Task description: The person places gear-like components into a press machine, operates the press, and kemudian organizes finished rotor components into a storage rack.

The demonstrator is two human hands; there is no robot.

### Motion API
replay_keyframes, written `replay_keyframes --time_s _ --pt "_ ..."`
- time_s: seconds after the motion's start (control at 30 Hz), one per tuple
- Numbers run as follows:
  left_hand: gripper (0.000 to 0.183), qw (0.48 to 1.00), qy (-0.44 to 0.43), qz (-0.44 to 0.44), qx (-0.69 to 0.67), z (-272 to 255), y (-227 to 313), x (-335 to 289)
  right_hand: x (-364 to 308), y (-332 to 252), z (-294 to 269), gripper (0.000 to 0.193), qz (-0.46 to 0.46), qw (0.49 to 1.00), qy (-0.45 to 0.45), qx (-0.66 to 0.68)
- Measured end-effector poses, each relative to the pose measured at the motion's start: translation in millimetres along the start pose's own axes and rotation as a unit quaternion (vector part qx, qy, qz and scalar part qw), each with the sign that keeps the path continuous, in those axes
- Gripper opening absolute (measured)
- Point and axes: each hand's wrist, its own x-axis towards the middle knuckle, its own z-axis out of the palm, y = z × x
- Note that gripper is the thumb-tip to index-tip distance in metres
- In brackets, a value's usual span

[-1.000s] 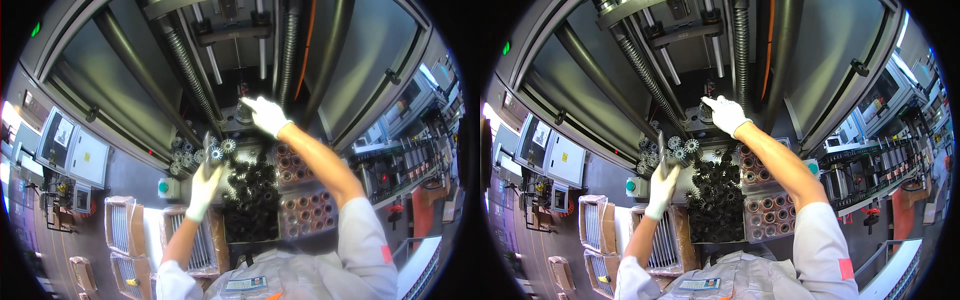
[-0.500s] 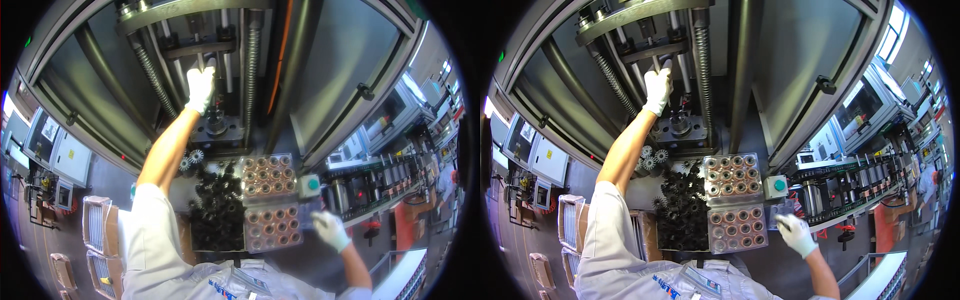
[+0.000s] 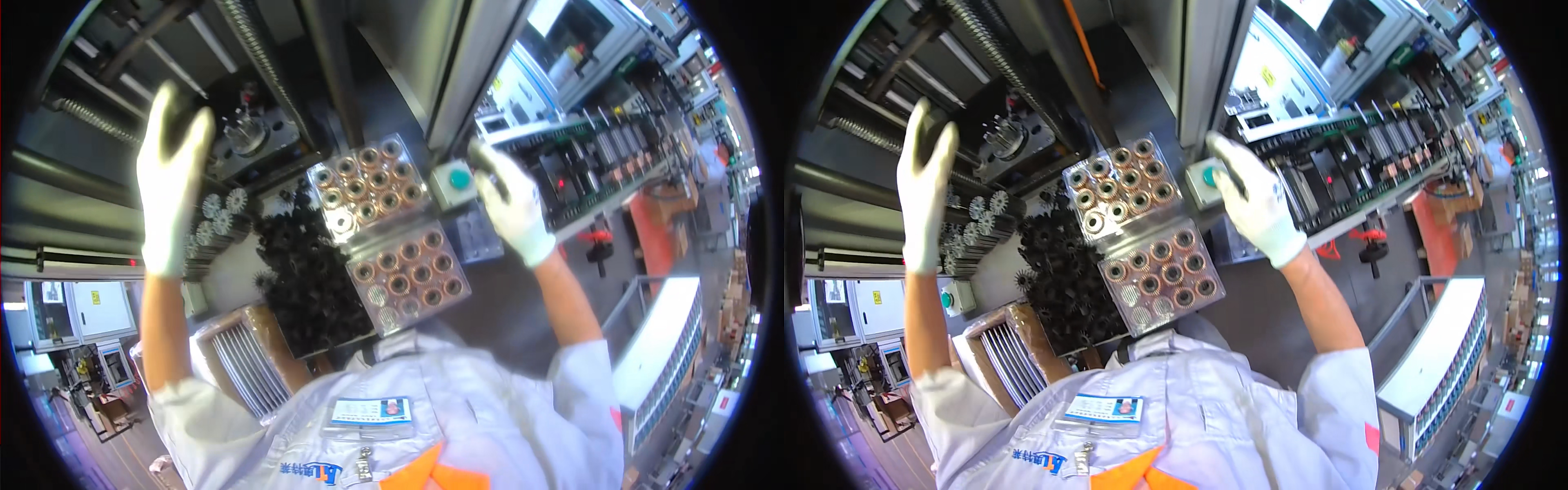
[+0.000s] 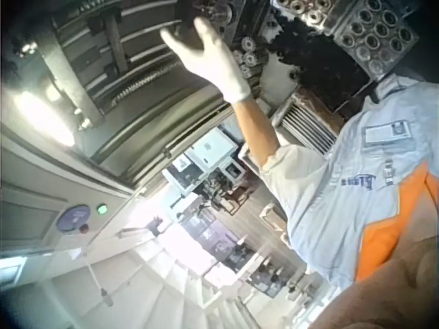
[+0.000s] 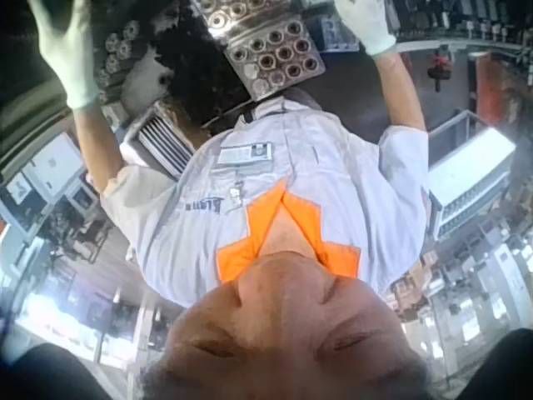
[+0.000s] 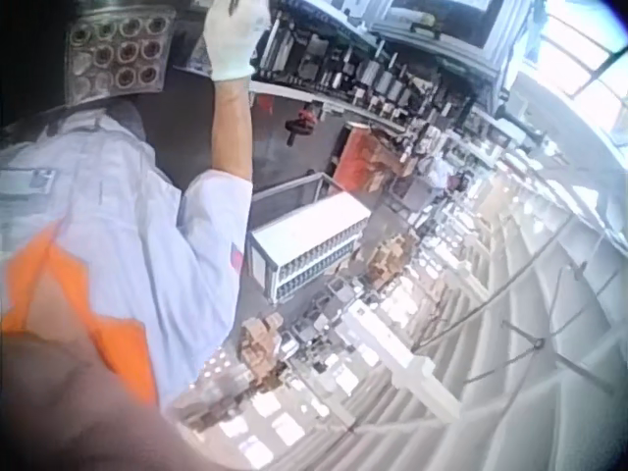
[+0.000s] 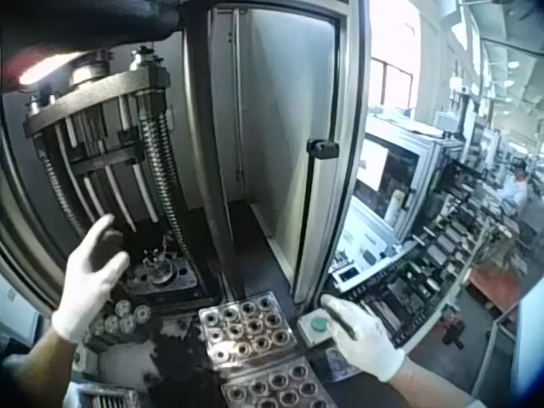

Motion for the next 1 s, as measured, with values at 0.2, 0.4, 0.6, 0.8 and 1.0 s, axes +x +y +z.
replay_keyframes --time_s 0.2,0.4,0.6,0.8,1.0 --pt "0.035 0.926 -0.361 -0.014 -0.11 19.2 45.4 -198.9 -31.5 76.9 33.5 0.037 -0.08 0.959 -0.189 -0.196" --pt "0.034 0.887 -0.399 0.232 -0.009 76.1 57.3 -256.3 -28.4 75.5 52.9 0.035 -0.069 0.967 -0.199 -0.141" --pt "0.027 0.798 -0.494 0.338 0.072 114.4 65.4 -257.0 -58.0 84.4 55.8 0.046 -0.071 0.98 -0.149 -0.112" --pt "0.019 0.773 -0.527 0.339 0.094 129.6 78.1 -246.5 -82.3 56.1 26.7 0.042 0.022 1.0 -0.002 -0.007" --pt "0.021 0.787 -0.516 0.326 0.09 129.2 89.2 -244.8 -113.5 56.1 6.5 0.036 0.051 0.998 -0.003 0.023"
